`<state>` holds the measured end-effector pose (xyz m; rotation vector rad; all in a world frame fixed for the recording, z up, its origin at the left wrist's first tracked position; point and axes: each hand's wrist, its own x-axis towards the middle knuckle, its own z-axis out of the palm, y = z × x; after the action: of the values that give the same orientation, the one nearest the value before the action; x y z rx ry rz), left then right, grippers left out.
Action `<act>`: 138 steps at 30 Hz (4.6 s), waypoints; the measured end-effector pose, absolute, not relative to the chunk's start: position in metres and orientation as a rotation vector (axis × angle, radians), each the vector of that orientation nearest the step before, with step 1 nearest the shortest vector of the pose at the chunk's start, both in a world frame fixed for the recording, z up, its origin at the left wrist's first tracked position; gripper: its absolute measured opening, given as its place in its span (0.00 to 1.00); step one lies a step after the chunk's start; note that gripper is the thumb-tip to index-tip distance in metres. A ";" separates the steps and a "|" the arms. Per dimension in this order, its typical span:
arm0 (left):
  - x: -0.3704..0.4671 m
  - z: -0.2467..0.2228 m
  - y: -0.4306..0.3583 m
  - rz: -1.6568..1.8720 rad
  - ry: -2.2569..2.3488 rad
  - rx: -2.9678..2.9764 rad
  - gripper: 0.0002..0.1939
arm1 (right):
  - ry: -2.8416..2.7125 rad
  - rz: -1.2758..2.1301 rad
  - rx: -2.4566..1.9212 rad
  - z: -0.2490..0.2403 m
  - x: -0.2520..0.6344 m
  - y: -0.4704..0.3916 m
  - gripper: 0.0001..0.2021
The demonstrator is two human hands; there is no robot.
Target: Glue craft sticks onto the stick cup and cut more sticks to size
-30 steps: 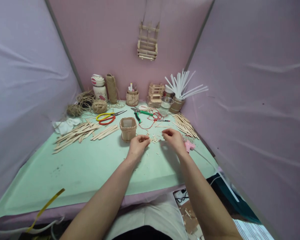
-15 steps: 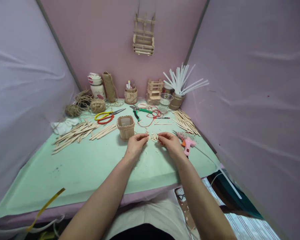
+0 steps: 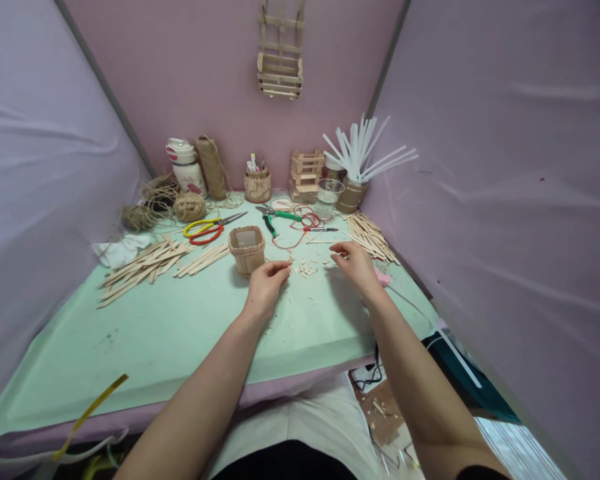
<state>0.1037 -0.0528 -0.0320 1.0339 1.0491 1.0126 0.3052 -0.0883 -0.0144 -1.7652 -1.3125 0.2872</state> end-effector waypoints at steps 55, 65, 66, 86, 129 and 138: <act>0.103 -0.030 -0.055 1.004 1.047 1.042 0.13 | -1.170 0.937 -1.502 -0.029 0.264 -0.093 0.11; 0.104 -0.034 -0.054 0.966 0.971 0.984 0.16 | -0.948 1.154 -1.383 -0.025 0.252 -0.096 0.08; 0.103 -0.034 -0.054 0.958 0.969 0.981 0.17 | -0.945 1.157 -1.381 -0.026 0.251 -0.095 0.08; 0.104 -0.034 -0.056 0.964 0.973 0.932 0.20 | -0.950 1.137 -1.359 -0.037 0.244 -0.095 0.13; 0.108 -0.031 -0.059 1.038 0.922 0.795 0.18 | -0.866 1.024 -1.398 -0.034 0.231 -0.098 0.12; 0.108 -0.033 -0.058 1.056 0.902 0.798 0.15 | -0.867 1.013 -1.392 -0.038 0.231 -0.097 0.11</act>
<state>0.1077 -0.0581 -0.0334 0.7984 0.9020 1.0563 0.2313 -0.0969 -0.0375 -1.3921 -0.8673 1.0130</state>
